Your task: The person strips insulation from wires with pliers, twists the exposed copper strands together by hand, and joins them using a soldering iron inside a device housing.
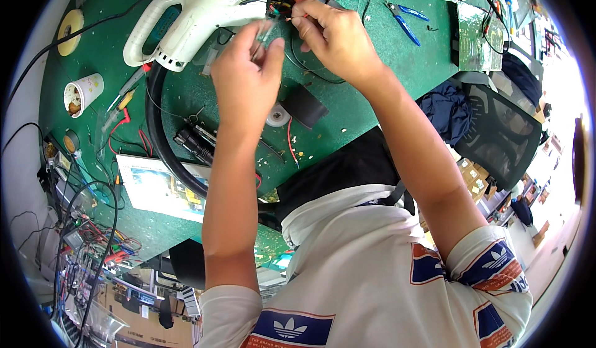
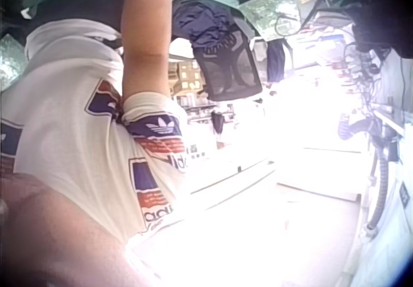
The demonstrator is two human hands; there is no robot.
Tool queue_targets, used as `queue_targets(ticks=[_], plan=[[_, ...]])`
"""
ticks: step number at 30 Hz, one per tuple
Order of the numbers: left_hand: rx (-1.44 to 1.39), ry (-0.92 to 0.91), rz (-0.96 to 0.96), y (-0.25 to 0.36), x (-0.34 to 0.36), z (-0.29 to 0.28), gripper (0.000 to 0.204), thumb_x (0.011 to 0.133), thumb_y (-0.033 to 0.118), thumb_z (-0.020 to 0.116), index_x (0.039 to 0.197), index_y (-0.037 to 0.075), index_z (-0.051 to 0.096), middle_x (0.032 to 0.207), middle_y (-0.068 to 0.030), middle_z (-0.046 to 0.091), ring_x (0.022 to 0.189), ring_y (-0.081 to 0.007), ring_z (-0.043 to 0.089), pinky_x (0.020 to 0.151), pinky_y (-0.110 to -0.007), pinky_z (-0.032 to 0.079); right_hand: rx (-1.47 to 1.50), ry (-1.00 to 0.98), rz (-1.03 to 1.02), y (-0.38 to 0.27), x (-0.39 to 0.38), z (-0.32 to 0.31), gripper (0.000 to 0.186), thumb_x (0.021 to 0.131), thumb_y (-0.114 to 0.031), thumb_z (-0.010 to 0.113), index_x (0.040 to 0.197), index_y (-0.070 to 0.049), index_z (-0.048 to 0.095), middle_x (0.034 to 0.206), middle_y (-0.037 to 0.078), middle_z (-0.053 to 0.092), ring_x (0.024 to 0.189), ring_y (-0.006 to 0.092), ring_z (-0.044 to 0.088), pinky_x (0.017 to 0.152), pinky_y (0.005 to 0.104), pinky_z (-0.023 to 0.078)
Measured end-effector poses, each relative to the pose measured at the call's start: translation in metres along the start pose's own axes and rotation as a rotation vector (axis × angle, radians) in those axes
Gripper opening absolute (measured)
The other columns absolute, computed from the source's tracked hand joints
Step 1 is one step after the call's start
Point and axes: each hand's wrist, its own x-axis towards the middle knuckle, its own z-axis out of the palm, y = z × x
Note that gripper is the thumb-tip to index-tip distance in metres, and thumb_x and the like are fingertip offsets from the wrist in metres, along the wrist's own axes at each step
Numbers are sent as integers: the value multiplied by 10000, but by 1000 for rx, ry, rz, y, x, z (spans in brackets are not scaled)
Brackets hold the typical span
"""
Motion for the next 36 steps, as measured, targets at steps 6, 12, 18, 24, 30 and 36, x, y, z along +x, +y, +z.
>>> queue_targets(ticks=[6,12,18,24,30,36], plan=[[62,123,240,-18,14,29,228,843,70,792,1063,41,736,830,-82,693,685,-169,656,616,-318,530,-6,16,-51,3,1,3,82,943,-135,634,957,-54,633,743,200,658,707,435,648,640,503,520],[317,79,329,-21,20,29,168,843,82,764,1001,57,715,889,-100,714,763,-290,708,645,-375,571,-46,15,-44,7,-1,3,104,940,-142,626,981,-47,622,787,207,680,741,445,658,662,517,527],[384,84,453,-31,23,26,204,817,89,773,1012,96,710,899,-74,715,766,-296,707,651,-386,571,-76,1,-76,8,-2,3,97,930,-125,621,984,-47,600,830,213,694,744,444,665,664,519,528],[417,78,479,-38,23,23,265,783,73,785,1032,112,704,901,-55,712,750,-280,706,651,-380,567,-81,-11,-66,8,-3,4,92,935,-124,626,979,-49,598,807,213,689,737,439,667,654,516,524],[109,-35,240,-18,25,14,217,862,96,792,1066,59,726,919,-75,747,720,-200,705,648,-319,566,-30,-4,-57,7,-3,1,104,964,-152,629,997,-55,618,777,193,687,720,417,672,658,496,533],[18,-18,295,-27,27,19,198,879,74,776,1068,40,728,950,-79,758,725,-184,703,653,-318,564,-26,-75,-25,2,0,-3,99,996,-130,613,1009,-32,620,753,142,687,693,274,735,639,380,551]])
